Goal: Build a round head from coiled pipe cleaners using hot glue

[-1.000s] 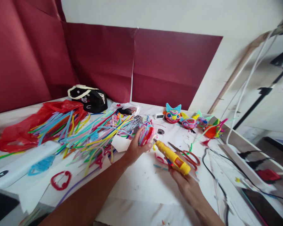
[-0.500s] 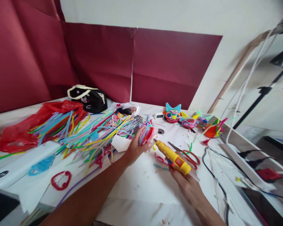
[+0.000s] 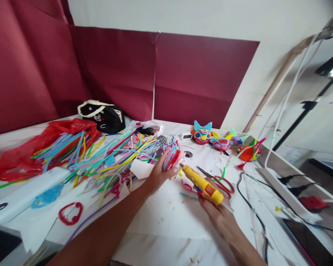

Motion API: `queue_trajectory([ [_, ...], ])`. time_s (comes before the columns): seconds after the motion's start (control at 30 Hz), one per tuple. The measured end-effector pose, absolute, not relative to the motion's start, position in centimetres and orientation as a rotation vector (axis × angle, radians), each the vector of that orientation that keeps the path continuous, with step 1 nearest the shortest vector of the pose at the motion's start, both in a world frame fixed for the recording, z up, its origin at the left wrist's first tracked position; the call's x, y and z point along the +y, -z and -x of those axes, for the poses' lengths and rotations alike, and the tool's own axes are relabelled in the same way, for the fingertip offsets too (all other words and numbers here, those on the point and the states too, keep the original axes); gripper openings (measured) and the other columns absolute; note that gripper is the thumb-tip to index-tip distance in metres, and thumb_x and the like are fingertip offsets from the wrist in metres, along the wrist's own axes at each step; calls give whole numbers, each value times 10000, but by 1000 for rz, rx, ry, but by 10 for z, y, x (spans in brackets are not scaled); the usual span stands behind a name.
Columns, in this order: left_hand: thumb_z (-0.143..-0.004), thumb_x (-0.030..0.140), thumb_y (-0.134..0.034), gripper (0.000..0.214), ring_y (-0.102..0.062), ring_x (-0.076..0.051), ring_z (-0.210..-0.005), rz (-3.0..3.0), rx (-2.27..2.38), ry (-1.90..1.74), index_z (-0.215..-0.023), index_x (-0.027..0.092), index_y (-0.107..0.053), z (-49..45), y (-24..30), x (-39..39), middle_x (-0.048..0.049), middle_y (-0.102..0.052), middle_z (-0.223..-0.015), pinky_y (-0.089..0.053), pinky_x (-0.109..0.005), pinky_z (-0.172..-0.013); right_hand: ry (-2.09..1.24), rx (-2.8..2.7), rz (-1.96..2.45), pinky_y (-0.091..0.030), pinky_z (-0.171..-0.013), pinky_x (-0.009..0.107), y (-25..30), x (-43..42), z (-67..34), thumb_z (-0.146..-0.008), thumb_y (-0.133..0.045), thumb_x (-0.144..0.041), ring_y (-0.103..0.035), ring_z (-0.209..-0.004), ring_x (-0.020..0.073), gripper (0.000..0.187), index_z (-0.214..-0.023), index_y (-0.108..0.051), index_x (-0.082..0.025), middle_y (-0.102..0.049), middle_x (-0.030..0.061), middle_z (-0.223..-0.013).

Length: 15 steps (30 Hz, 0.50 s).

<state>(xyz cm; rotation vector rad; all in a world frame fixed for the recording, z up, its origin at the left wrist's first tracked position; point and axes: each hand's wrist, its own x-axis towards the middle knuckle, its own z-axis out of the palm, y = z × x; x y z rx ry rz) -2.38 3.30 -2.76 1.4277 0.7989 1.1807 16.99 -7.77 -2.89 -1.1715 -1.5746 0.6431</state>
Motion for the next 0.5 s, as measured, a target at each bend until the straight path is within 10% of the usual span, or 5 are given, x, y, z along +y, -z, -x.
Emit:
queue_trajectory([
  [0.5, -740, 415, -736, 822, -378, -343, -1369, -1395, 751, -1149, -1452, 219, -373, 23, 29, 33, -107, -416, -1502, -317, -456, -1131, -637, -1618, 1171, -402, -626, 273, 24, -77, -169, -820, -482, -169, -497, -674, 159, 100, -861, -549, -231, -509, -16, -764],
])
